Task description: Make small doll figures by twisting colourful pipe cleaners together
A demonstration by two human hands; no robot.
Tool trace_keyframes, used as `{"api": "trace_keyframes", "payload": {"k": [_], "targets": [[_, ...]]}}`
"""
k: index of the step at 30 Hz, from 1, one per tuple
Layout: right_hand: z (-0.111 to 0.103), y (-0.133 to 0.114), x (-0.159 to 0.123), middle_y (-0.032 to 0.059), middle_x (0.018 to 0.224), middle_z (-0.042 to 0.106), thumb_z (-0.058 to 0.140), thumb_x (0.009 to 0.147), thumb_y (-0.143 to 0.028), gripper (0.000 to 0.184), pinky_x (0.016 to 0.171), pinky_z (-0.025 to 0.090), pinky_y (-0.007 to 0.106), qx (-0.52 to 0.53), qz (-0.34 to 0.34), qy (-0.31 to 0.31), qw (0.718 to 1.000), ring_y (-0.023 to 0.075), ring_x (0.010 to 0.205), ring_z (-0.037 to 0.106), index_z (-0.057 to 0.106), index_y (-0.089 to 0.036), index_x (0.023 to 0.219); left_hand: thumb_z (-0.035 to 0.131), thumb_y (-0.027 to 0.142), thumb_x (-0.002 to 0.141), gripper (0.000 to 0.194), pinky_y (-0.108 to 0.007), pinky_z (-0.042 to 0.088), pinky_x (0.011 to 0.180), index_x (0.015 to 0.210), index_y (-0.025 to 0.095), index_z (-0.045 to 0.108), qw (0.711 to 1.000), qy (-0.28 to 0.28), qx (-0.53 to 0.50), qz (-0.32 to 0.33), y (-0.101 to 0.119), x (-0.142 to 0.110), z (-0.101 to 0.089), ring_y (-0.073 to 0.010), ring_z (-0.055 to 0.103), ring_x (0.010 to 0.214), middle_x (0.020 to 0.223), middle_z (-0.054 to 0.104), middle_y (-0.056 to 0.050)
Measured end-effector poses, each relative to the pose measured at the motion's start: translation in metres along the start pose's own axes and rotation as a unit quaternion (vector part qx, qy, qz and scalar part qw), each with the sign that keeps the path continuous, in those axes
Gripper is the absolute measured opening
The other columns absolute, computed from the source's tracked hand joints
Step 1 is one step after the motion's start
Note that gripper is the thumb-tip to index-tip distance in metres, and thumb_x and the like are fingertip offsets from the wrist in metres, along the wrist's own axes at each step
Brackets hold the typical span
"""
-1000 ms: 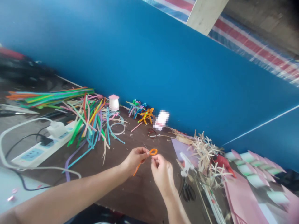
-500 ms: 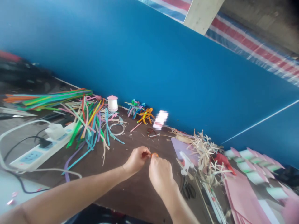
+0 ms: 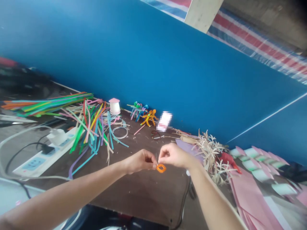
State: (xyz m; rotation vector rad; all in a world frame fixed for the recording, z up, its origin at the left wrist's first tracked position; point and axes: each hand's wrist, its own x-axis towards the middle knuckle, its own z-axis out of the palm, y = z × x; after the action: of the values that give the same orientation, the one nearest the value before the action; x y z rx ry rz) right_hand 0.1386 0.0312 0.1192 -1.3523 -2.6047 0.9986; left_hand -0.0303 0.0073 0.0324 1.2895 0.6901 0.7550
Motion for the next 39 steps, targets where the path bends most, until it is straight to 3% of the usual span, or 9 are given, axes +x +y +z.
{"api": "trace_keyframes", "payload": {"k": [4, 8, 13, 17, 22, 28, 32, 39], "targets": [[0.008, 0.015, 0.005, -0.0033, 0.053, 0.057, 0.065, 0.062, -0.024, 0.012, 0.048, 0.034, 0.018, 0.227, -0.001, 0.012, 0.974, 0.0077, 0.049, 0.048, 0.061, -0.014, 0.059, 0.069, 0.024, 0.064, 0.013, -0.019, 0.036, 0.055, 0.063, 0.012, 0.064, 0.994, 0.025, -0.087, 0.055, -0.001, -0.007, 0.003, -0.0085, 0.049, 0.057, 0.062, 0.06, -0.001], [0.031, 0.026, 0.014, -0.0061, 0.043, 0.048, 0.068, 0.053, -0.022, 0.016, 0.039, 0.029, 0.017, 0.436, 0.052, 0.063, 0.896, 0.0052, 0.04, 0.038, 0.055, -0.014, 0.051, 0.069, 0.023, 0.065, 0.015, -0.015, 0.03, 0.047, 0.061, 0.013, 0.059, 0.973, 0.114, -0.175, 0.094, -0.012, -0.005, 0.01, -0.0043, 0.042, 0.048, 0.053, 0.053, 0.003], [0.06, 0.028, 0.022, -0.0092, 0.039, 0.039, 0.063, 0.054, -0.027, 0.016, 0.035, 0.027, 0.018, 0.49, 0.08, 0.13, 0.858, 0.0049, 0.035, 0.032, 0.05, -0.017, 0.052, 0.069, 0.024, 0.065, 0.019, -0.013, 0.031, 0.047, 0.058, 0.014, 0.054, 0.925, 0.21, -0.296, 0.11, -0.02, 0.002, 0.02, -0.0034, 0.04, 0.047, 0.049, 0.047, 0.005], [0.074, 0.022, 0.024, -0.0092, 0.037, 0.038, 0.06, 0.057, -0.027, 0.017, 0.036, 0.025, 0.018, 0.493, 0.088, 0.199, 0.842, 0.0051, 0.034, 0.031, 0.048, -0.017, 0.05, 0.071, 0.024, 0.062, 0.019, -0.013, 0.035, 0.049, 0.06, 0.014, 0.055, 0.901, 0.277, -0.309, 0.124, -0.021, 0.007, 0.022, -0.0035, 0.042, 0.048, 0.052, 0.049, 0.005], [0.077, 0.018, 0.02, -0.0071, 0.038, 0.044, 0.063, 0.062, -0.027, 0.018, 0.039, 0.026, 0.018, 0.453, 0.087, 0.266, 0.846, 0.0058, 0.037, 0.037, 0.053, -0.016, 0.051, 0.073, 0.026, 0.059, 0.02, -0.013, 0.037, 0.05, 0.062, 0.013, 0.059, 0.901, 0.31, -0.281, 0.114, -0.022, 0.01, 0.017, -0.0035, 0.046, 0.05, 0.054, 0.053, 0.004], [0.075, 0.016, 0.013, 0.0025, 0.069, 0.068, 0.056, 0.073, -0.024, 0.014, 0.061, 0.042, 0.023, 0.253, 0.029, 0.306, 0.917, 0.0155, 0.064, 0.06, 0.067, -0.016, 0.071, 0.077, 0.022, 0.053, 0.024, -0.016, 0.045, 0.058, 0.068, 0.01, 0.063, 0.918, 0.25, -0.302, 0.051, -0.022, 0.008, 0.014, -0.0063, 0.055, 0.055, 0.062, 0.061, -0.001], [0.079, 0.018, 0.01, 0.004, 0.069, 0.069, 0.053, 0.076, -0.026, 0.017, 0.062, 0.044, 0.024, 0.211, 0.044, 0.315, 0.924, 0.0177, 0.065, 0.062, 0.067, -0.016, 0.073, 0.077, 0.024, 0.053, 0.024, -0.018, 0.046, 0.059, 0.067, 0.01, 0.063, 0.925, 0.25, -0.285, 0.04, -0.024, 0.01, 0.017, -0.0081, 0.057, 0.056, 0.061, 0.063, -0.002], [0.08, 0.021, 0.002, 0.0046, 0.075, 0.069, 0.056, 0.075, -0.028, 0.015, 0.064, 0.046, 0.026, 0.197, 0.031, 0.337, 0.92, 0.0197, 0.069, 0.063, 0.067, -0.018, 0.078, 0.07, 0.031, 0.063, 0.022, -0.019, 0.046, 0.058, 0.073, 0.012, 0.063, 0.956, 0.251, -0.147, 0.039, -0.021, 0.007, 0.018, -0.0094, 0.057, 0.057, 0.063, 0.063, -0.002]]}}
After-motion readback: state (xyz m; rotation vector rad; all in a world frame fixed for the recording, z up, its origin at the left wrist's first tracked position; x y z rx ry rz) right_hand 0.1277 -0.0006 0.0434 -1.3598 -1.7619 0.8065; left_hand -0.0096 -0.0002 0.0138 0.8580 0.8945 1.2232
